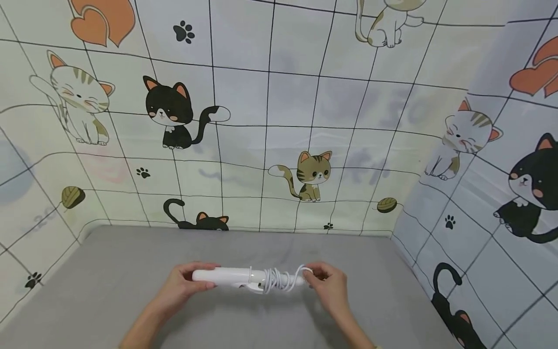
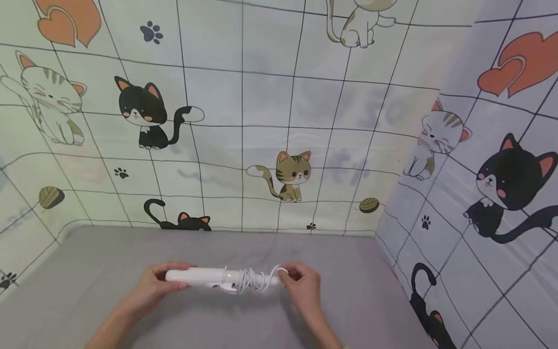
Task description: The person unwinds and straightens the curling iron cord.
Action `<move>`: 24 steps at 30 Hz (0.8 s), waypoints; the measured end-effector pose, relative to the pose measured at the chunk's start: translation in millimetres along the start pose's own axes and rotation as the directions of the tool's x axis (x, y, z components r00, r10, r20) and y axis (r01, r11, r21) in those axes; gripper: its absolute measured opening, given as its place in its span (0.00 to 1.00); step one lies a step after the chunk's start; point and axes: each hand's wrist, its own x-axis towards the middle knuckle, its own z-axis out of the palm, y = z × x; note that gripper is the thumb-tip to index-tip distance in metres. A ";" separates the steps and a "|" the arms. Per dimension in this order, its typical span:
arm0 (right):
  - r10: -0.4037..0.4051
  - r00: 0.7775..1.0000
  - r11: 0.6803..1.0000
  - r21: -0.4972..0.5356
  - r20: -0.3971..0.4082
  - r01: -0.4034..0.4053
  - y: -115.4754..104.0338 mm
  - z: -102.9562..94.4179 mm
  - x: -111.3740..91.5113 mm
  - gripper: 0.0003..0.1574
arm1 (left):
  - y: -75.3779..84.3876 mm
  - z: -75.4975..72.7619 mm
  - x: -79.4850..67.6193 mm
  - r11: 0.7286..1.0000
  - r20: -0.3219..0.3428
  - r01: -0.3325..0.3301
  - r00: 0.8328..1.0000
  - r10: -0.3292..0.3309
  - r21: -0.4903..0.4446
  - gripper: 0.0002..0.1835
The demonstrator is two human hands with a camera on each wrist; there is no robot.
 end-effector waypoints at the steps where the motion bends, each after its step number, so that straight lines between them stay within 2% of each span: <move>1: 0.005 1.000 1.000 -0.001 0.011 -0.005 0.1 -2.3 -0.3 0.07 | -0.3 -0.9 -0.5 1.000 -0.013 0.001 1.000 -0.001 -0.006 0.22; 5: 0.038 0.999 0.999 -0.002 0.027 -0.038 0.7 -9.1 0.3 0.09 | -1.8 -5.2 -2.5 0.999 -0.031 0.002 1.000 -0.003 -0.033 0.22; 11: 0.071 0.997 0.997 0.015 0.042 -0.071 -1.7 -11.4 -0.2 0.10 | -2.9 -7.5 -2.8 0.998 -0.006 -0.003 1.000 0.002 -0.057 0.22; 18: -0.028 1.000 0.999 -0.037 0.003 0.028 -3.3 -12.0 5.2 0.12 | -3.3 -7.2 -2.3 0.993 0.035 -0.061 0.997 0.065 -0.104 0.22; 21: -0.065 0.997 0.997 -0.039 0.047 0.067 -2.8 -12.4 9.6 0.14 | -4.6 -8.3 -1.9 0.992 0.050 -0.061 0.996 0.067 -0.112 0.22; 24: -0.118 0.983 0.993 0.035 0.138 0.115 -1.8 -11.5 14.7 0.16 | -5.2 -8.4 -2.1 0.992 0.058 -0.050 0.997 0.057 -0.118 0.22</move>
